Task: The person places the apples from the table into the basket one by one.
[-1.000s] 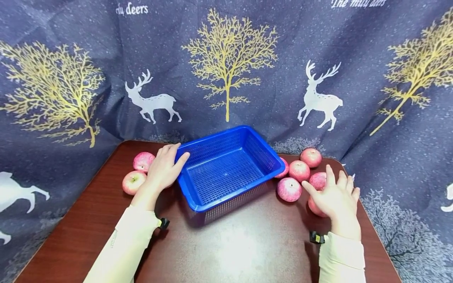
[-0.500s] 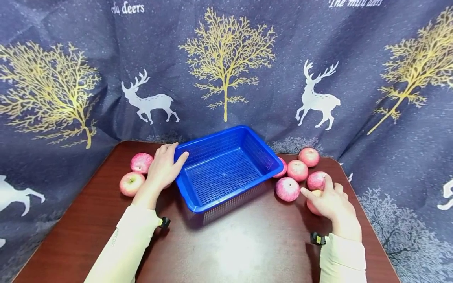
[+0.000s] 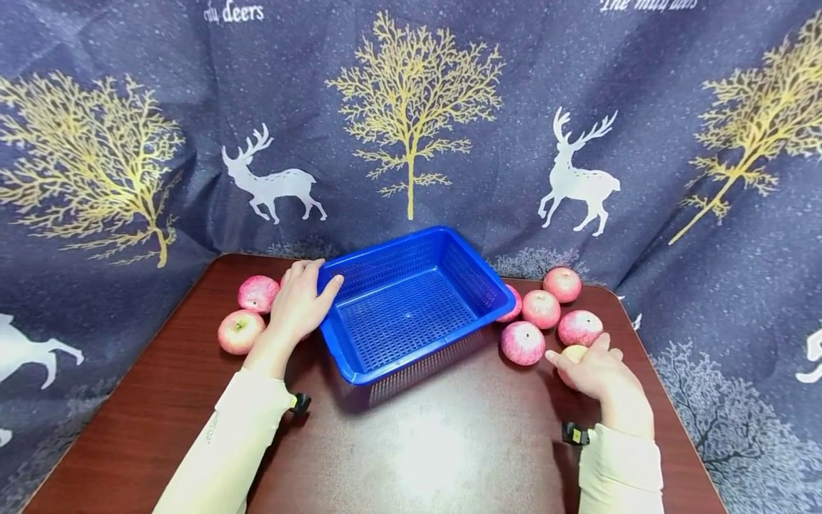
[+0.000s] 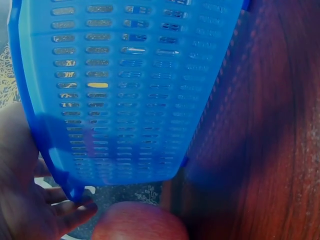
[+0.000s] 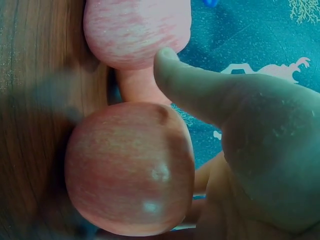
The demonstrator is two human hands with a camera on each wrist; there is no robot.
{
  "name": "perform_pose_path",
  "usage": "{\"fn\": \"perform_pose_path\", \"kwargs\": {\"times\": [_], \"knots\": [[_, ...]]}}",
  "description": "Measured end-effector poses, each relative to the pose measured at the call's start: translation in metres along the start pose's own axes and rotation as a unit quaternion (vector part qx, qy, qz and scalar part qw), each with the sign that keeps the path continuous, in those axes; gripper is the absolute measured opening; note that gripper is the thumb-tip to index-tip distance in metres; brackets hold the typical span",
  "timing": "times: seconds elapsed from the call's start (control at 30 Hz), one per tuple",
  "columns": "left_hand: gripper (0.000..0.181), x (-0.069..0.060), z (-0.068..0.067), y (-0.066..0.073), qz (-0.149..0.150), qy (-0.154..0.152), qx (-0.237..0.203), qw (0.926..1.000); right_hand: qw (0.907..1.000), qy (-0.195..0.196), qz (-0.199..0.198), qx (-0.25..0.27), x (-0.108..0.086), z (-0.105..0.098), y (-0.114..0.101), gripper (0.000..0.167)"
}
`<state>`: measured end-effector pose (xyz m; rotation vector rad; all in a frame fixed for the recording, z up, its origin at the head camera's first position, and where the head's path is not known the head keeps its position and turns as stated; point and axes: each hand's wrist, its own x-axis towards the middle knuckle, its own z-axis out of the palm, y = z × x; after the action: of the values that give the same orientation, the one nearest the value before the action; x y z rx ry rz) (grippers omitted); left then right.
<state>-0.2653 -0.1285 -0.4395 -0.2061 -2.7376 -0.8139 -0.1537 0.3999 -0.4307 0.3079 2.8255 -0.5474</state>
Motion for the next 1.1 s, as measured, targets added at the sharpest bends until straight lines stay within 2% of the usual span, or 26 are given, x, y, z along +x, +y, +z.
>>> {"fn": "perform_pose_path", "kwargs": {"times": [0.17,0.3,0.47,0.53,0.77,0.97,1.1], "knots": [[0.072,0.000,-0.001,-0.001,-0.007,0.001,-0.010,0.9999,0.9998,-0.010,-0.007,-0.017,0.002,0.001,0.000,0.115],[0.072,0.001,0.001,-0.003,-0.009,0.004,-0.011,0.9999,0.9998,-0.015,0.000,-0.016,0.005,0.003,0.001,0.120],[0.072,0.002,0.002,-0.003,-0.012,0.004,-0.018,0.9998,0.9999,-0.008,-0.010,-0.006,0.008,0.005,0.001,0.079],[0.071,0.003,0.002,-0.002,-0.017,0.005,-0.024,0.9996,0.9999,-0.006,-0.011,-0.009,0.008,0.006,0.002,0.071],[0.066,0.006,0.003,-0.002,-0.033,0.026,-0.034,0.9985,0.9997,-0.007,-0.003,-0.023,0.011,0.008,0.002,0.069],[0.061,0.007,0.004,-0.003,-0.047,0.030,-0.042,0.9976,0.9991,0.005,0.002,-0.043,0.013,0.008,0.004,0.082],[0.061,0.009,0.007,-0.005,-0.053,0.028,-0.052,0.9969,0.9991,0.006,0.008,-0.041,0.015,0.007,0.006,0.068]]}}
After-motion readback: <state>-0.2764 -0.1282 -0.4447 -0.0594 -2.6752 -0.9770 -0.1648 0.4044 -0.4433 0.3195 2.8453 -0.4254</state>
